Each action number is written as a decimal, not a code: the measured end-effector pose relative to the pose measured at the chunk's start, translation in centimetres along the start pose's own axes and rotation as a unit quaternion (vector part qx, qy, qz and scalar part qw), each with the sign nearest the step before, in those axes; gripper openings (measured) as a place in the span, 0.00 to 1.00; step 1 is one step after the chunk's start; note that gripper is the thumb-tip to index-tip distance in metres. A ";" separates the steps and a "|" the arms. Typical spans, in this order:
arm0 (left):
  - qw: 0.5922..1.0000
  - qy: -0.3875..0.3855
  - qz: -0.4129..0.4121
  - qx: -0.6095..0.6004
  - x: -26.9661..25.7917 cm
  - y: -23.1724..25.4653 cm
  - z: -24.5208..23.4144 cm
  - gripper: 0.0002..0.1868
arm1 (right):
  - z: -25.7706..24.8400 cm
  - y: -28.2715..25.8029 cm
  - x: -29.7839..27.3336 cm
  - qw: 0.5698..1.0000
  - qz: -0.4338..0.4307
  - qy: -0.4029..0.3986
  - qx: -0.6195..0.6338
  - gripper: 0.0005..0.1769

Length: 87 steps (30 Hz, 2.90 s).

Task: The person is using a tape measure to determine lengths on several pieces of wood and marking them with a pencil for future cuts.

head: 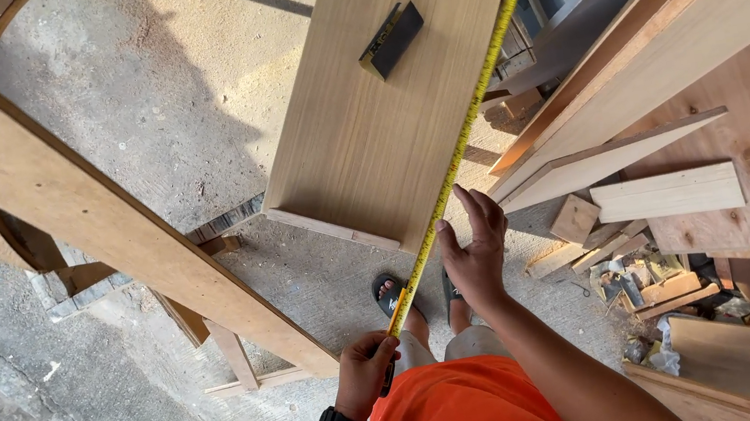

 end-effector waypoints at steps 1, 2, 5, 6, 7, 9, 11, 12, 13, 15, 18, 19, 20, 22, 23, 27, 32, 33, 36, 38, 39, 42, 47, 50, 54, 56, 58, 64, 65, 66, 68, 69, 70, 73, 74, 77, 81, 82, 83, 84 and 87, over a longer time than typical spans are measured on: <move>1.000 0.003 0.004 -0.006 0.2 -1.4 -0.4 0.09 | -0.7 -1.0 -0.2 1.000 -0.007 -0.003 0.001 0.31; 0.999 -0.015 0.029 -0.008 0.5 -2.7 -0.8 0.08 | -1.4 -2.0 -0.3 0.998 -0.007 0.007 0.059 0.27; 0.996 -0.038 0.071 -0.028 0.3 -5.6 -2.1 0.07 | -2.5 -5.0 -1.3 0.985 -0.026 0.015 0.169 0.19; 0.994 -0.052 0.083 -0.039 0.2 -6.5 -2.3 0.07 | -2.7 -5.8 -1.8 0.976 -0.037 0.020 0.215 0.16; 0.994 -0.044 0.089 -0.047 -0.3 -7.2 -2.8 0.07 | -2.7 -6.6 -2.2 0.974 -0.045 0.011 0.220 0.16; 0.988 -0.047 0.132 -0.068 -1.7 -8.7 -3.6 0.06 | -2.2 -8.2 -3.3 0.962 -0.028 -0.053 0.266 0.18; 0.987 -0.015 0.137 -0.081 -3.3 -9.8 -4.3 0.07 | -0.8 -9.1 -4.7 0.964 -0.059 -0.097 0.238 0.09; 0.987 0.007 0.138 -0.086 -4.2 -10.6 -4.5 0.08 | -0.1 -9.5 -5.6 0.966 -0.083 -0.129 0.207 0.10; 0.985 0.023 0.142 -0.099 -5.9 -11.5 -4.3 0.08 | 0.1 -10.4 -7.0 0.962 -0.093 -0.146 0.212 0.10; 0.974 0.074 0.093 -0.191 -7.8 -13.0 -4.4 0.08 | 2.4 -11.8 -8.8 0.928 -0.041 -0.276 0.245 0.14; 0.951 0.109 0.116 -0.266 -12.4 -13.5 -3.7 0.11 | 4.9 -13.5 -13.2 0.858 -0.062 -0.439 0.260 0.27; 0.944 0.128 0.119 -0.280 -13.2 -13.5 -3.4 0.11 | 6.5 -12.6 -14.3 0.847 -0.070 -0.458 0.261 0.27; 0.937 0.151 0.117 -0.292 -14.6 -14.0 -2.9 0.11 | 7.5 -11.9 -16.5 0.823 -0.151 -0.509 0.203 0.20; 0.925 0.185 0.113 -0.313 -16.2 -15.8 -1.8 0.12 | 8.1 -11.1 -20.7 0.779 -0.236 -0.562 0.146 0.24; 0.902 0.190 0.122 -0.367 -16.4 -17.0 -1.1 0.12 | 8.1 -10.3 -22.8 0.752 -0.103 -0.642 0.112 0.20; 0.842 0.182 0.178 -0.475 -18.0 -19.6 -0.7 0.08 | 4.7 -11.1 -29.1 0.663 0.179 -0.721 0.093 0.23; 0.815 0.200 0.186 -0.512 -20.2 -22.4 -2.3 0.08 | 5.5 -8.7 -33.1 0.630 0.227 -0.731 0.132 0.17; 0.804 0.201 0.169 -0.533 -20.3 -23.4 -2.6 0.07 | 6.1 -8.3 -33.8 0.630 0.195 -0.742 0.120 0.17; 0.802 0.224 0.162 -0.529 -22.0 -23.4 -5.6 0.09 | 8.0 -12.2 -36.0 0.631 0.192 -0.747 0.086 0.17; 0.795 0.234 0.169 -0.533 -21.9 -25.8 -8.7 0.08 | 11.6 -13.9 -38.2 0.639 0.161 -0.743 0.119 0.13; 0.787 0.244 0.171 -0.540 -22.0 -27.1 -10.4 0.08 | 13.4 -14.9 -39.4 0.645 0.135 -0.737 0.149 0.13; 0.805 0.287 0.155 -0.496 -25.2 -29.2 -18.3 0.11 | 20.1 -17.8 -43.7 0.675 0.160 -0.710 0.119 0.15; 0.807 0.306 0.117 -0.492 -28.1 -38.0 -29.1 0.11 | 30.3 -22.9 -50.4 0.695 0.239 -0.642 0.218 0.16; 0.798 0.334 0.086 -0.494 -30.2 -41.2 -36.4 0.09 | 35.6 -28.3 -51.9 0.701 0.266 -0.595 0.290 0.15; 0.830 0.355 0.053 -0.428 -32.4 -42.2 -43.3 0.08 | 39.0 -31.6 -50.0 0.737 0.286 -0.524 0.318 0.09; 0.825 0.364 0.060 -0.428 -32.0 -41.7 -45.5 0.07 | 39.8 -32.9 -48.2 0.765 0.260 -0.496 0.319 0.08; 0.819 0.376 0.061 -0.430 -33.3 -38.3 -46.9 0.06 | 40.2 -33.8 -46.5 0.788 0.238 -0.471 0.316 0.10; 0.866 0.332 0.060 -0.370 -33.8 -29.7 -51.2 0.15 | 44.0 -34.7 -44.0 0.831 0.236 -0.397 0.311 0.11; 0.877 0.319 0.074 -0.351 -33.4 -28.9 -52.3 0.15 | 44.7 -35.4 -43.8 0.832 0.212 -0.410 0.307 0.15; 0.889 0.302 0.089 -0.333 -32.7 -28.0 -53.2 0.15 | 45.2 -36.1 -43.4 0.835 0.187 -0.420 0.301 0.18; 0.890 0.303 0.076 -0.331 -30.4 -28.7 -55.7 0.12 | 46.7 -37.6 -42.9 0.845 0.171 -0.406 0.303 0.17; 0.889 0.309 0.064 -0.333 -28.9 -28.9 -57.4 0.10 | 47.8 -38.6 -42.3 0.852 0.152 -0.398 0.305 0.17; 0.893 0.302 0.062 -0.327 -27.2 -28.7 -59.0 0.10 | 49.4 -39.3 -40.9 0.855 0.156 -0.389 0.304 0.17; 0.898 0.283 0.080 -0.326 -23.0 -26.2 -64.5 0.09 | 54.0 -41.9 -36.3 0.888 0.122 -0.344 0.282 0.14; 0.907 0.280 0.063 -0.309 -21.7 -24.2 -66.8 0.11 | 55.8 -42.7 -34.2 0.898 0.131 -0.318 0.276 0.15; 0.917 0.250 0.044 -0.309 -16.9 -17.1 -73.7 0.11 | 61.2 -44.9 -27.7 0.917 0.157 -0.261 0.256 0.17; 0.922 0.209 0.051 -0.322 -9.9 -5.7 -82.3 0.13 | 67.1 -48.9 -20.4 0.942 0.201 -0.193 0.188 0.16; 0.925 0.201 0.043 -0.318 -9.3 -1.7 -83.7 0.13 | 67.9 -49.2 -18.7 0.943 0.208 -0.185 0.183 0.16; 0.935 0.191 0.056 -0.293 -8.7 2.3 -85.0 0.13 | 68.4 -49.8 -17.0 0.970 0.137 -0.167 0.116 0.17; 0.943 0.183 0.075 -0.267 -7.8 6.2 -86.7 0.13 | 69.4 -50.5 -15.3 0.986 0.063 -0.148 0.051 0.19; 0.957 0.154 0.087 -0.230 -5.0 12.5 -90.6 0.11 | 71.4 -51.9 -12.4 0.989 -0.015 -0.149 -0.005 0.23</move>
Point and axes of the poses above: each hand's wrist, its own x-axis towards the middle knuckle, its own z-axis out of the palm, y = z × x, the point moved 4 cm from there along x, towards the middle knuckle
